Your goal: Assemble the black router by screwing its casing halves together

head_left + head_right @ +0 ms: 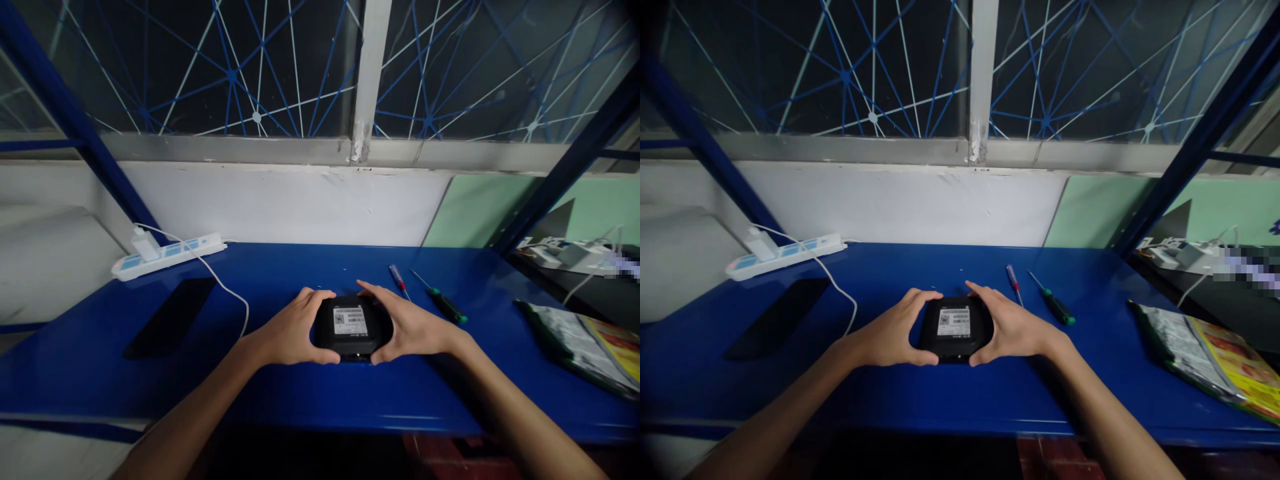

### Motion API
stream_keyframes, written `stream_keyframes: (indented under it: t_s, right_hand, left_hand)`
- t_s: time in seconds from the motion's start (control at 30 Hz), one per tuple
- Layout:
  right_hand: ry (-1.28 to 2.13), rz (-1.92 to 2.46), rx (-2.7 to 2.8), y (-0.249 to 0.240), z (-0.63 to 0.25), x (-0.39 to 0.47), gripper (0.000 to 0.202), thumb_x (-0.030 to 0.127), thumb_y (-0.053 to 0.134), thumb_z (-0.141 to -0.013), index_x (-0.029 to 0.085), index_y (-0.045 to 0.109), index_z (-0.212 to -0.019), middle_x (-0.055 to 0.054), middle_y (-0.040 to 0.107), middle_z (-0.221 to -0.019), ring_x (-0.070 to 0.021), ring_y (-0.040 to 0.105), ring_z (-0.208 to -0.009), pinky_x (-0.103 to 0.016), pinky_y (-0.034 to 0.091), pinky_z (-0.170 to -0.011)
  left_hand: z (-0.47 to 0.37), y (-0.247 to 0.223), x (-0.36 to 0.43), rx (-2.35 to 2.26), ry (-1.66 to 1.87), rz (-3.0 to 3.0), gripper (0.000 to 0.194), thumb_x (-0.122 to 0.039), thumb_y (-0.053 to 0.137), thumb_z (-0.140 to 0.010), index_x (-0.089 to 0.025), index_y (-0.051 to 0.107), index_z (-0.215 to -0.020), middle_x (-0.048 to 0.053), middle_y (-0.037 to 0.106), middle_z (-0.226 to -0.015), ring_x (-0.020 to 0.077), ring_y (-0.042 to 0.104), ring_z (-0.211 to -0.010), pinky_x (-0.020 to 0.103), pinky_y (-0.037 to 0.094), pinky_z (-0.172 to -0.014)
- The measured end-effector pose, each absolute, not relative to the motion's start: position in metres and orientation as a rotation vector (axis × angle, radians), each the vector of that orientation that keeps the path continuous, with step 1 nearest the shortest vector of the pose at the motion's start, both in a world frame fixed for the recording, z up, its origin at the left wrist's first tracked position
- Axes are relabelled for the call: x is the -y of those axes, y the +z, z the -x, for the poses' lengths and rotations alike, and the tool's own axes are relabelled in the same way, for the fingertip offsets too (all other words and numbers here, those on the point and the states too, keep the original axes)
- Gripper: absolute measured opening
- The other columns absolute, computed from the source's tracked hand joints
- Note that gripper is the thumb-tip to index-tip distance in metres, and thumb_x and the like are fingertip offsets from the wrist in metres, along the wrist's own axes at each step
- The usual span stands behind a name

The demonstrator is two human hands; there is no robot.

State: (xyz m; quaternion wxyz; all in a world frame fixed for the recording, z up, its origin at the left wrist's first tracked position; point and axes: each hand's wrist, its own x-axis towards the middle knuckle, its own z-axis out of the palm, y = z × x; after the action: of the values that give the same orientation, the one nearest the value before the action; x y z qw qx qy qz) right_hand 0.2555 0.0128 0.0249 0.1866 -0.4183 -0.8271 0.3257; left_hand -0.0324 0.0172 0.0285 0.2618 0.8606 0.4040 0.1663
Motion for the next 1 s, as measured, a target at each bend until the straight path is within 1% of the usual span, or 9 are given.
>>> stream_keyframes:
  t_s: [0.1, 0.23, 0.37, 0.57, 0.67, 0.83, 0.93, 1.0]
  right_hand:
    - [0.893, 1.148, 2.359, 0.023, -0.257, -0.014, 0.128, 0.053, 0.090, -0.056, 0.028, 0.018, -0.160, -0.016, 0.042, -0.154, -0.0371, 0.044, -0.139, -0.056, 0.037, -0.116]
    - [0.870, 1.143, 2.391, 0.022, -0.257, -0.015, 0.130, 0.056, 0.090, -0.054, 0.025, 0.021, -0.159, -0.016, 0.041, -0.156, -0.0371, 0.043, -0.141, -0.056, 0.034, -0.118]
    - [0.827, 1.159, 2.425, 0.025, -0.254, -0.014, 0.129, 0.059, 0.091, -0.052, 0.022, 0.026, -0.158, -0.017, 0.039, -0.158, -0.0385, 0.041, -0.143, -0.057, 0.033, -0.119]
    - [0.798, 1.171, 2.435, 0.031, -0.250, -0.014, 0.128, 0.060, 0.091, -0.049, 0.022, 0.032, -0.156, -0.017, 0.046, -0.155, -0.0384, 0.048, -0.139, -0.055, 0.039, -0.115]
    - [0.781, 1.185, 2.440, 0.031, -0.250, -0.014, 0.127, 0.059, 0.091, -0.049, 0.024, 0.033, -0.156, -0.016, 0.051, -0.151, -0.0391, 0.053, -0.133, -0.056, 0.043, -0.111]
    - [0.746, 1.263, 2.438, 0.029, -0.247, -0.014, 0.128, 0.052, 0.094, -0.046, 0.025, 0.035, -0.156, -0.016, 0.059, -0.143, -0.0404, 0.057, -0.128, -0.054, 0.048, -0.105]
    - [0.703, 1.351, 2.461, 0.030, -0.244, -0.014, 0.129, 0.049, 0.096, -0.043, 0.024, 0.037, -0.155, -0.017, 0.059, -0.142, -0.0422, 0.057, -0.127, -0.056, 0.049, -0.103]
    - [0.686, 1.379, 2.479, 0.031, -0.244, -0.015, 0.129, 0.050, 0.095, -0.043, 0.022, 0.038, -0.155, -0.018, 0.058, -0.143, -0.0424, 0.056, -0.127, -0.056, 0.048, -0.103]
  left_hand:
    - [0.033, 0.028, -0.017, -1.092, 0.434, -2.322, 0.101, -0.057, 0.087, -0.060, -0.028, 0.037, -0.142, 0.013, 0.048, -0.134, 0.0387, 0.054, -0.123, 0.055, 0.048, -0.099]
    - [0.035, 0.027, -0.017, -1.098, 0.407, -2.315, 0.108, -0.062, 0.088, -0.056, -0.027, 0.036, -0.145, 0.013, 0.049, -0.137, 0.0401, 0.053, -0.125, 0.056, 0.047, -0.101]
    - [0.035, 0.026, -0.014, -1.113, 0.400, -2.308, 0.107, -0.061, 0.088, -0.058, -0.026, 0.038, -0.146, 0.015, 0.047, -0.143, 0.0404, 0.048, -0.131, 0.056, 0.043, -0.107]
    - [0.032, 0.028, -0.011, -1.182, 0.356, -2.279, 0.107, -0.060, 0.087, -0.058, -0.025, 0.040, -0.148, 0.017, 0.043, -0.151, 0.0434, 0.044, -0.137, 0.060, 0.038, -0.109]
    - [0.029, 0.032, -0.011, -1.210, 0.304, -2.306, 0.105, -0.059, 0.087, -0.056, -0.023, 0.045, -0.145, 0.018, 0.046, -0.150, 0.0436, 0.047, -0.134, 0.059, 0.039, -0.107]
    - [0.020, 0.041, -0.011, -1.302, 0.223, -2.294, 0.105, -0.055, 0.088, -0.052, -0.018, 0.050, -0.142, 0.020, 0.057, -0.138, 0.0463, 0.055, -0.123, 0.058, 0.043, -0.100]
    - [0.016, 0.046, -0.009, -1.345, 0.165, -2.278, 0.108, -0.052, 0.089, -0.052, -0.016, 0.047, -0.145, 0.020, 0.058, -0.137, 0.0458, 0.055, -0.121, 0.055, 0.044, -0.099]
    - [0.016, 0.048, -0.007, -1.343, 0.145, -2.270, 0.110, -0.051, 0.089, -0.054, -0.017, 0.043, -0.148, 0.019, 0.056, -0.140, 0.0449, 0.054, -0.124, 0.053, 0.044, -0.100]
